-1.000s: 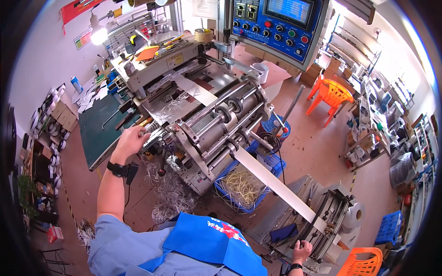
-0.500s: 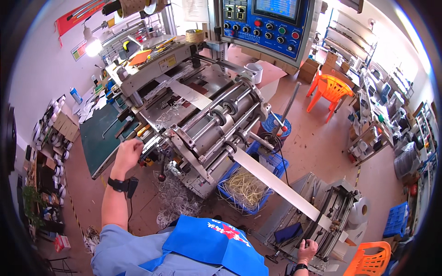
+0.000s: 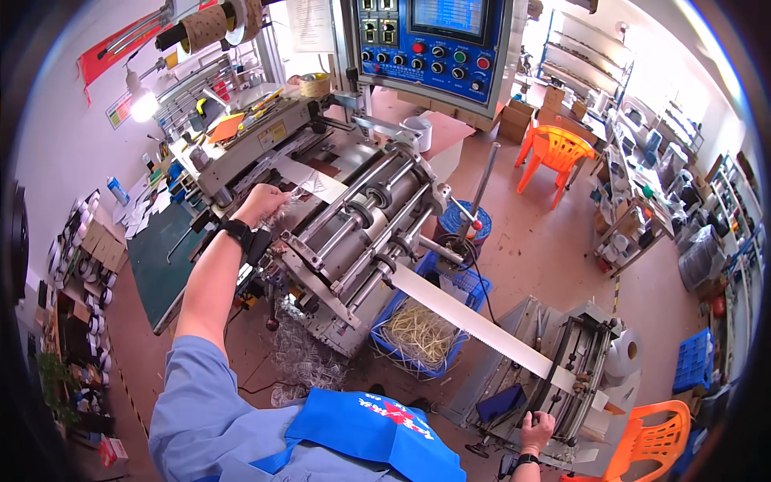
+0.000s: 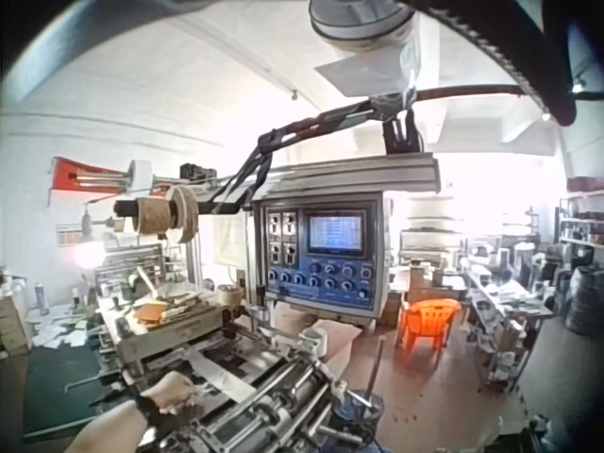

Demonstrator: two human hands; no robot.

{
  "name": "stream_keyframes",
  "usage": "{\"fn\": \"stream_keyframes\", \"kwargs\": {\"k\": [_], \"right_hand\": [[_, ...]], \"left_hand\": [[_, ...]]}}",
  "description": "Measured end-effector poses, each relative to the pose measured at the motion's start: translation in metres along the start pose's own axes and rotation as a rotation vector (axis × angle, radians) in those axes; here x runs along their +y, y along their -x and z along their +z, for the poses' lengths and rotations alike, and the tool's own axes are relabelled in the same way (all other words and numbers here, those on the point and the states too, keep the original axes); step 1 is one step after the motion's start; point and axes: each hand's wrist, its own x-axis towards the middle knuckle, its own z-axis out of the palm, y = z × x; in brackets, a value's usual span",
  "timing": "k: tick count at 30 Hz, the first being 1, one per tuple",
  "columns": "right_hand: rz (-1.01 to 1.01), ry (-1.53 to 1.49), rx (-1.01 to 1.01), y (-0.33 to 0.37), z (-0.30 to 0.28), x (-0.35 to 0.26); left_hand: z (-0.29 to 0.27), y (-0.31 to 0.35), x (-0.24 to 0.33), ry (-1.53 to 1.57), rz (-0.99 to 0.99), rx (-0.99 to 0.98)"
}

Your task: Operating and monitoring an industrial machine processing a continuous strip of material.

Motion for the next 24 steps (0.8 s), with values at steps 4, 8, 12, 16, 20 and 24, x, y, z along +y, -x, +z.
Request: {"fn": "stream_keyframes", "kwargs": {"k": [4, 8, 12, 16, 20, 24], "right_hand": [[-0.029, 0.009, 0.024, 0.0, 0.0, -0.002], [-0.049, -0.008, 0.062, 0.0, -0.001, -0.004], [-0.045, -0.013, 0.04, 0.0, -0.001, -0.003], [-0.032, -0.002, 0.012, 0.0, 0.001, -0.001], [-0.053, -0.016, 0.032, -0.001, 0.0, -0.002], [-0.085, -0.031, 0.071, -0.002, -0.001, -0.006]], "left_hand": [[-0.037, -0.002, -0.032, -0.634, 0.038, 0.161], [-0.073, 0.028, -0.054, -0.271, -0.174, 0.225], [-0.068, 0.041, -0.052, 0.178, -0.082, 0.241], [-0.051, 0.042, -0.04, 0.527, 0.045, 0.34], [-0.051, 0.045, -0.036, 0.573, 0.043, 0.403], [-0.047, 0.044, -0.044, 0.489, 0.003, 0.36]]}}
